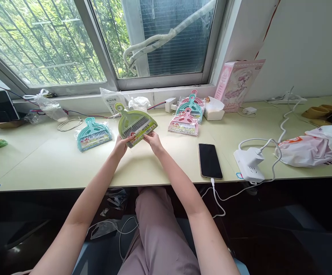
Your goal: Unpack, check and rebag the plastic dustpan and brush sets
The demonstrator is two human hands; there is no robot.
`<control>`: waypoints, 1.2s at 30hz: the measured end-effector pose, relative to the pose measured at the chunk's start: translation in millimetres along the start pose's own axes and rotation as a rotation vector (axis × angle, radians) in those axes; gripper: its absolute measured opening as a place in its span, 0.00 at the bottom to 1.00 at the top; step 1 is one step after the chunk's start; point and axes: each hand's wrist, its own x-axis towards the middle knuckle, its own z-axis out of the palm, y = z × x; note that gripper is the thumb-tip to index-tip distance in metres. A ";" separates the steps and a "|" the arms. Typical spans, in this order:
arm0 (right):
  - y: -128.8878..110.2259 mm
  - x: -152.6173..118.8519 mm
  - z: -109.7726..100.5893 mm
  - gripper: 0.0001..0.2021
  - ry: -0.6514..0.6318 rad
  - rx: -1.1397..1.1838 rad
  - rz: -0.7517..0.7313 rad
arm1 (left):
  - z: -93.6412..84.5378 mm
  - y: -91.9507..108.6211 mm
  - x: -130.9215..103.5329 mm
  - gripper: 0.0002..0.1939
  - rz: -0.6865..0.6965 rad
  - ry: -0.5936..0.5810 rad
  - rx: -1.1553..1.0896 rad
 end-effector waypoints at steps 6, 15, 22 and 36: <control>2.6 -1.5 -4.8 0.10 0.064 -0.012 -0.120 | 9.7 -3.1 -11.9 0.34 -0.138 -0.122 0.030; 0.9 -3.5 -3.5 0.10 0.141 0.040 -0.168 | 2.4 -4.4 -3.6 0.32 -0.191 -0.247 -0.097; 11.3 -5.0 -1.0 0.13 0.138 0.009 -0.174 | 5.8 -8.1 -5.6 0.33 -0.166 -0.129 -0.054; 14.0 -5.5 2.0 0.11 0.153 0.020 -0.163 | 11.1 -12.8 -7.4 0.32 -0.103 -0.042 0.006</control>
